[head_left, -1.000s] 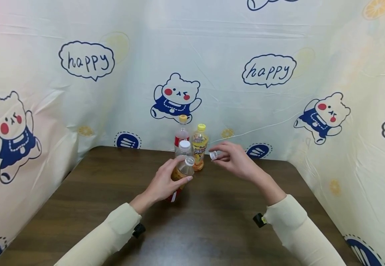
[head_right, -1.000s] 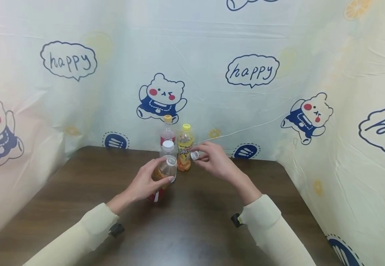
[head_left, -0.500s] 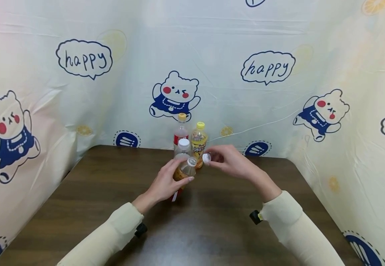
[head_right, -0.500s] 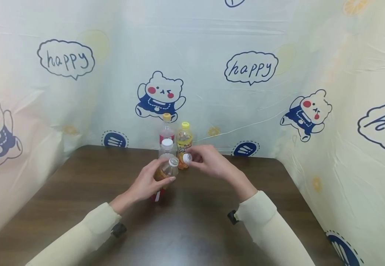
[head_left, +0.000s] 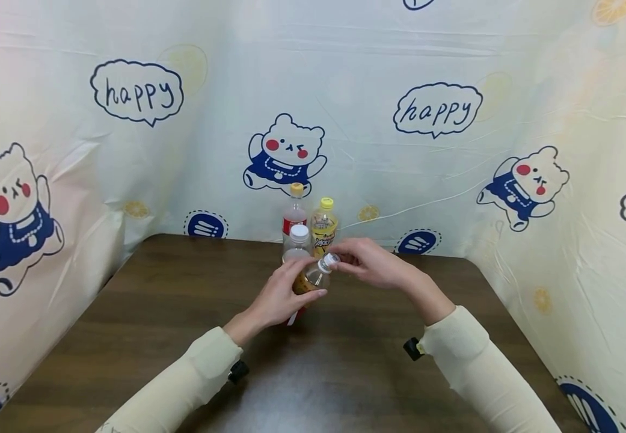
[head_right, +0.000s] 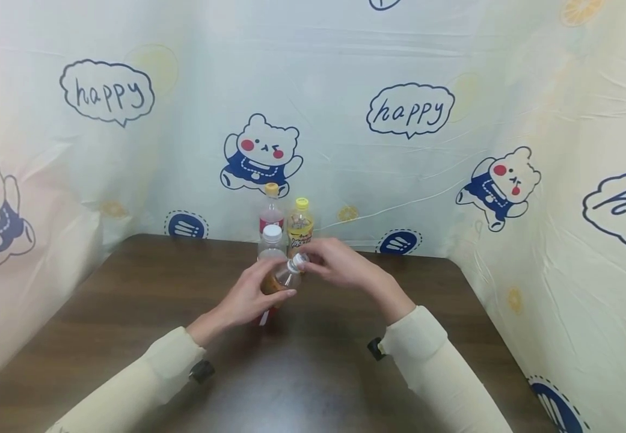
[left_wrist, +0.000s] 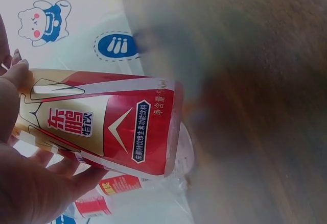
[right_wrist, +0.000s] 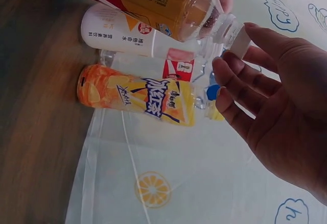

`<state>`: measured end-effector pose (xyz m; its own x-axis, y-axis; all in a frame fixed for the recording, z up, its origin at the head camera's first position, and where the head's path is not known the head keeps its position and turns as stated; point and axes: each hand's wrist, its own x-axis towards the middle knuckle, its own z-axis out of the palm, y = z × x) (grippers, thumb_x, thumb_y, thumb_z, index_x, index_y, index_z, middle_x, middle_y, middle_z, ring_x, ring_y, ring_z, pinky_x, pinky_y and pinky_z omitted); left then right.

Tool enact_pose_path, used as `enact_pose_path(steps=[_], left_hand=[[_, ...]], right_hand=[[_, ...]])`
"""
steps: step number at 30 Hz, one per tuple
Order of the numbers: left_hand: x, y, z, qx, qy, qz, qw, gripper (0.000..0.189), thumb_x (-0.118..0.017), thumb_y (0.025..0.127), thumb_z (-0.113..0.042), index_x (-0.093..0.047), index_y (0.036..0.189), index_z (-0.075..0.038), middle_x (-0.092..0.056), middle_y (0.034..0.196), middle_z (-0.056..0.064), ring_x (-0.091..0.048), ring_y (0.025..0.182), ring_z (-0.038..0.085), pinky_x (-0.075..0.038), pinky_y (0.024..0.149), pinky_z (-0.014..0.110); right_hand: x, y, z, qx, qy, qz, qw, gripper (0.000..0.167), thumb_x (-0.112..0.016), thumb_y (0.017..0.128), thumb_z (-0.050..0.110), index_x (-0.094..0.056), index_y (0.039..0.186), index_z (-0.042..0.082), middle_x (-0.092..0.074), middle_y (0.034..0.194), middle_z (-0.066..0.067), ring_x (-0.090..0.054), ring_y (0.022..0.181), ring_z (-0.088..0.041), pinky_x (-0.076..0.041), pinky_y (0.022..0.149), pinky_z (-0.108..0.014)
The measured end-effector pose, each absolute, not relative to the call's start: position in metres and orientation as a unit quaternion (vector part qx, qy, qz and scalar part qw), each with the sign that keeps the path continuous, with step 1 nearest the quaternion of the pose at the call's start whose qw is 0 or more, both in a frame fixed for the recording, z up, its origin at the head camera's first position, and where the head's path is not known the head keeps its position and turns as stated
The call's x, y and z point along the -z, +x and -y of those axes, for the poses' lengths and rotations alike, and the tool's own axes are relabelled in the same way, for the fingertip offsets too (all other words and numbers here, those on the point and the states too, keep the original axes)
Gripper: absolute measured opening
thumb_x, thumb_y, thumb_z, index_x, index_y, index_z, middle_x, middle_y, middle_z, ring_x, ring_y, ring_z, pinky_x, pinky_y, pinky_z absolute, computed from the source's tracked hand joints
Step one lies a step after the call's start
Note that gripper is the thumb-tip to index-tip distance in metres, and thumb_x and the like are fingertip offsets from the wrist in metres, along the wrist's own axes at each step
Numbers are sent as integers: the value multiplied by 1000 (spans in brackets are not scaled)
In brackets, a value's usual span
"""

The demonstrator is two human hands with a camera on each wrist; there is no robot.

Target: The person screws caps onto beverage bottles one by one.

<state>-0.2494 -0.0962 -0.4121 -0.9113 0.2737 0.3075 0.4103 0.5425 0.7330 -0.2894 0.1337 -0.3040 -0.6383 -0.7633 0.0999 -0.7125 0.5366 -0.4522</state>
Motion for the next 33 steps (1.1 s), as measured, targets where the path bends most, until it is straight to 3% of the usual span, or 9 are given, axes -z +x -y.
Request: enact_pose_path(steps=[4, 10, 19, 26, 33], left_hand=[[412, -250, 95, 432, -203, 875, 78, 68, -80, 88, -45, -51, 146, -27, -52, 142, 2, -55, 126, 25, -53, 101, 51], [415, -250, 95, 434, -211, 872, 75, 69, -81, 87, -46, -52, 147, -26, -53, 142, 1, -55, 125, 24, -53, 101, 51], [416, -250, 93, 445, -196, 872, 61, 73, -79, 87, -50, -49, 150, -26, -52, 145, 1, -55, 128, 26, -52, 101, 53], [416, -252, 91, 450, -202, 868, 57, 66, -76, 91, -48, -51, 148, -25, -55, 145, 0, -57, 123, 23, -52, 103, 51], [420, -252, 90, 453, -207, 865, 59, 62, -77, 91, -45, -53, 145, -27, -56, 144, 3, -58, 122, 23, -52, 102, 51]], right_hand=[[305, -290, -135, 224, -425, -875, 56, 35, -67, 101, 27, -68, 132, 11, -71, 111, 2, -62, 88, -14, -57, 77, -28], [308, -290, -135, 222, -435, -870, 65, 32, -67, 101, 25, -70, 129, 12, -70, 105, 4, -60, 81, -14, -56, 71, -29], [306, -287, -134, 215, -434, -872, 67, 32, -68, 100, 24, -70, 129, 11, -70, 105, 3, -61, 83, -19, -56, 72, -29], [306, -287, -135, 202, -435, -875, 64, 33, -71, 98, 25, -71, 130, 14, -69, 103, 6, -60, 83, -15, -56, 74, -28], [305, -283, -137, 184, -406, -892, 68, 56, -76, 94, 30, -56, 145, 19, -66, 114, 2, -62, 90, -16, -58, 81, -34]])
